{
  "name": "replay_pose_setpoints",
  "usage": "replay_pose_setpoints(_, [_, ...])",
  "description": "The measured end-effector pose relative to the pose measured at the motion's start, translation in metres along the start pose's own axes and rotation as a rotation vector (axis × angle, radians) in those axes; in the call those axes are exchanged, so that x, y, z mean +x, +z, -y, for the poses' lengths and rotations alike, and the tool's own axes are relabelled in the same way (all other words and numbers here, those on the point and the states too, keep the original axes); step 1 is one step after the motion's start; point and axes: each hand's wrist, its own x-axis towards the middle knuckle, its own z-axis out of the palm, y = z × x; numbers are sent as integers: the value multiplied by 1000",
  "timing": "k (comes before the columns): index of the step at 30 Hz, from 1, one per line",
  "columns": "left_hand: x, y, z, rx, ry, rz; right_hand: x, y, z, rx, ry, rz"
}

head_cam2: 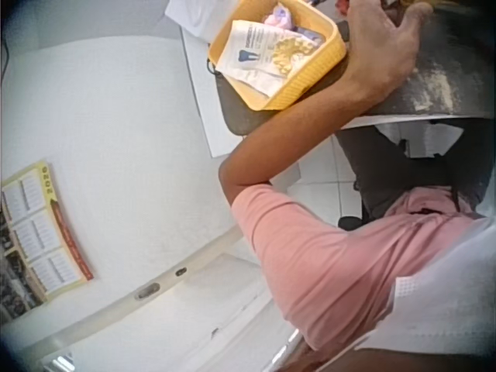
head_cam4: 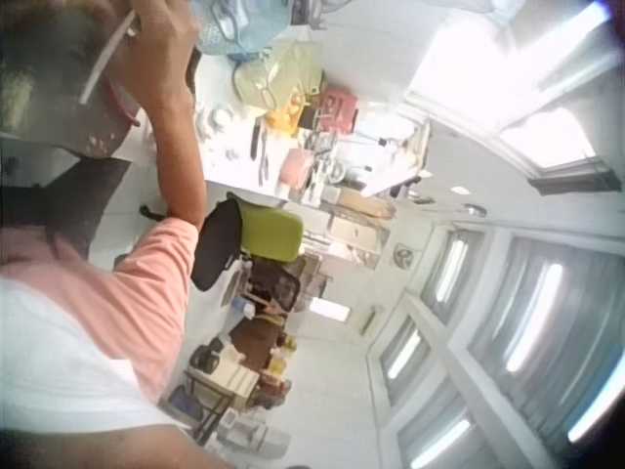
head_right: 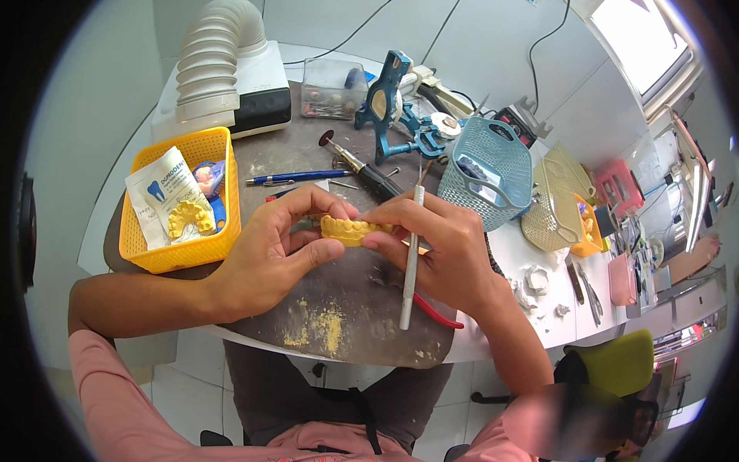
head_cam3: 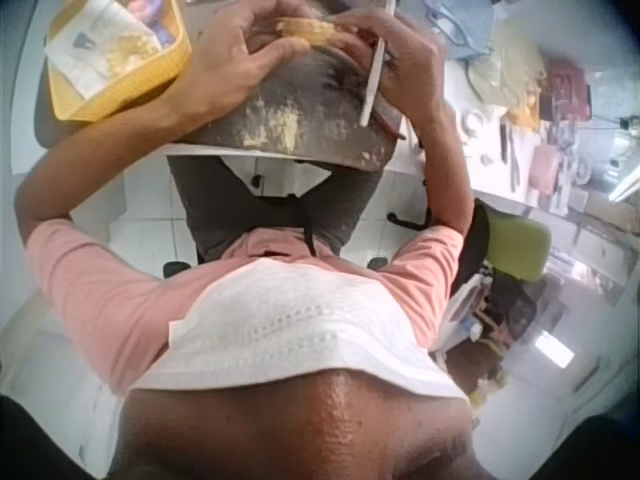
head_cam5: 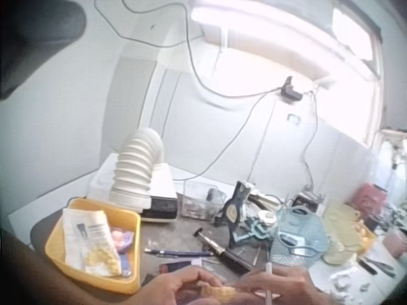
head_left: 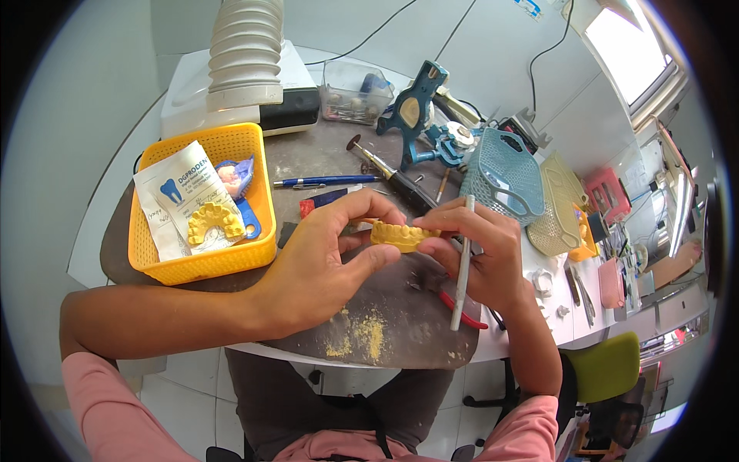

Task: The person scrapes away material from a yellow dental impression model using a small tool and then cleans the model with a brush.

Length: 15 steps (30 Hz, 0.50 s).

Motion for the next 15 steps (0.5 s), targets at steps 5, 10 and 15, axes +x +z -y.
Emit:
replay_pose_setpoints(5, [1, 4, -1, 49, 52, -73, -11, 9, 2, 59, 39, -129])
replay_pose_setpoints(10, [5, 0, -1, -293, -92, 12, -14, 14, -2, 72, -25, -238])
replay_pose_setpoints(15, [11, -2, -4, -430, -153, 107, -18, 15, -5, 46, -45, -191])
